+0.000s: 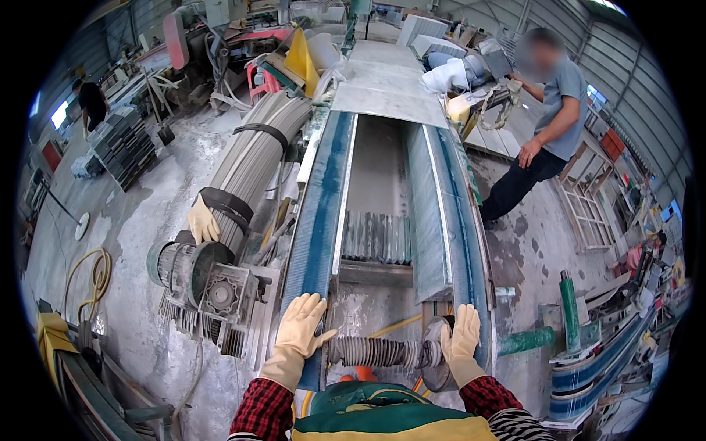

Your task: The person operates a conveyor belt machine in a factory, feeding large white sheets into the rollers. They use a long metal rod to adjust the machinery and clear the feed area. The person also stacks processed sheets and moves them to a nearby pile.

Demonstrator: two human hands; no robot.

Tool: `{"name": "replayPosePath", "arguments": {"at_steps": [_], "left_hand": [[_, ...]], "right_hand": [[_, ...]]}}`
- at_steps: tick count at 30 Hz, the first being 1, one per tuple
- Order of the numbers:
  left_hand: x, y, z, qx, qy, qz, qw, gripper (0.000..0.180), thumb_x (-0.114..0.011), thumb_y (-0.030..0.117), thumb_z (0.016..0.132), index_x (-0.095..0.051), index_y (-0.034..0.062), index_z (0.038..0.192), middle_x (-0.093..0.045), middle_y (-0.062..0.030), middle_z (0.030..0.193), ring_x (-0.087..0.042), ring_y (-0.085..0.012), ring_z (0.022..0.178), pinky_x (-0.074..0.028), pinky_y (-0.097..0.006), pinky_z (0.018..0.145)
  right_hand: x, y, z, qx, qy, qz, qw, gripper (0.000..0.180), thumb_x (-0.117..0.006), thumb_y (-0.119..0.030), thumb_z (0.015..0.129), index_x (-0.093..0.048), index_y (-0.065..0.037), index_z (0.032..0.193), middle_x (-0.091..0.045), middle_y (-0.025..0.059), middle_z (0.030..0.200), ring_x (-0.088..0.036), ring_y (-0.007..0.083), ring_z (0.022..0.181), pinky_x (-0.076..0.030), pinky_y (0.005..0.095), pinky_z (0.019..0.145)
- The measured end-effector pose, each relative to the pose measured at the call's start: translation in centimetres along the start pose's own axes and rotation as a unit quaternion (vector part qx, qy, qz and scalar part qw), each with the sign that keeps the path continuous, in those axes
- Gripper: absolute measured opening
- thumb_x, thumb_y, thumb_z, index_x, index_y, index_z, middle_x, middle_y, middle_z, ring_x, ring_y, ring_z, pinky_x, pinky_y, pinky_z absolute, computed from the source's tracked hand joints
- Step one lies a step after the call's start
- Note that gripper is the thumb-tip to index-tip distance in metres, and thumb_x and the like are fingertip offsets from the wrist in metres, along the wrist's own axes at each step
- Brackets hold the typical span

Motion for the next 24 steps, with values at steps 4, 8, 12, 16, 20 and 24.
{"name": "replayPosePath", "arguments": {"at_steps": [4,8,12,16,20,24], "left_hand": [[0.5,0.4,0.2,-0.005,-0.004,-0.009,1.0,0.073,-0.09,0.043,0.083,-0.065,0.003,0.139,-0.061,-0.0177,0.144,-0.054,-0.0412,0.139,-0.042,-0.051,0.123],[0.5,0.4,-0.1,-0.001,-0.02,0.0,1.0,0.073,-0.09,0.038,0.084,-0.064,0.002,0.142,-0.059,-0.0199,0.149,-0.052,-0.044,0.143,-0.04,-0.052,0.125],[0.6,0.5,-0.2,0.006,-0.05,-0.003,0.999,0.065,-0.084,0.033,0.09,-0.063,0.0024,0.143,-0.058,-0.0201,0.15,-0.05,-0.0437,0.144,-0.038,-0.054,0.127],[1.0,0.9,0.0,0.018,-0.073,-0.007,0.997,0.06,-0.08,0.029,0.092,-0.063,0.0028,0.144,-0.058,-0.0201,0.151,-0.05,-0.0439,0.145,-0.038,-0.054,0.127],[0.5,0.9,-0.3,0.01,-0.043,0.0,0.999,0.057,-0.078,0.028,0.095,-0.063,0.0027,0.144,-0.058,-0.0206,0.152,-0.051,-0.0445,0.145,-0.038,-0.054,0.127],[0.6,0.9,-0.5,0.005,-0.032,-0.003,0.999,0.053,-0.077,0.025,0.096,-0.064,0.0026,0.143,-0.06,-0.0209,0.151,-0.052,-0.0447,0.145,-0.039,-0.055,0.127]], "right_hand": [[0.3,-0.3,0.1,-0.02,-0.015,0.006,1.0,0.085,-0.076,-0.027,0.096,-0.042,0.006,0.166,-0.046,0.0367,0.166,-0.043,0.0574,0.152,-0.03,0.0631,0.131],[0.7,-0.7,0.3,-0.053,-0.038,0.014,0.998,0.081,-0.074,-0.029,0.096,-0.045,0.006,0.164,-0.047,0.0361,0.166,-0.044,0.0569,0.153,-0.03,0.0619,0.132],[1.0,-1.0,0.2,-0.05,-0.033,0.014,0.998,0.08,-0.073,-0.03,0.097,-0.047,0.006,0.164,-0.048,0.035,0.167,-0.044,0.0559,0.154,-0.03,0.0611,0.132],[1.1,-0.8,-0.1,-0.038,-0.025,0.012,0.999,0.081,-0.073,-0.031,0.097,-0.047,0.006,0.163,-0.048,0.035,0.166,-0.043,0.0556,0.154,-0.031,0.0611,0.132],[0.9,-0.5,-0.4,-0.025,-0.006,0.012,1.0,0.08,-0.073,-0.031,0.097,-0.047,0.007,0.163,-0.048,0.0349,0.166,-0.043,0.0561,0.153,-0.031,0.0618,0.131],[0.9,-0.6,-0.7,-0.024,-0.001,0.016,1.0,0.081,-0.074,-0.03,0.096,-0.047,0.006,0.164,-0.048,0.035,0.166,-0.044,0.0567,0.152,-0.031,0.0628,0.131]]}}
Point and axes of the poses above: each hand's wrist, its own z-axis towards the middle knuckle, its own x-axis out of the back of the hand, y = z × x, the point moved 1 cm from there along z, towards the middle knuckle
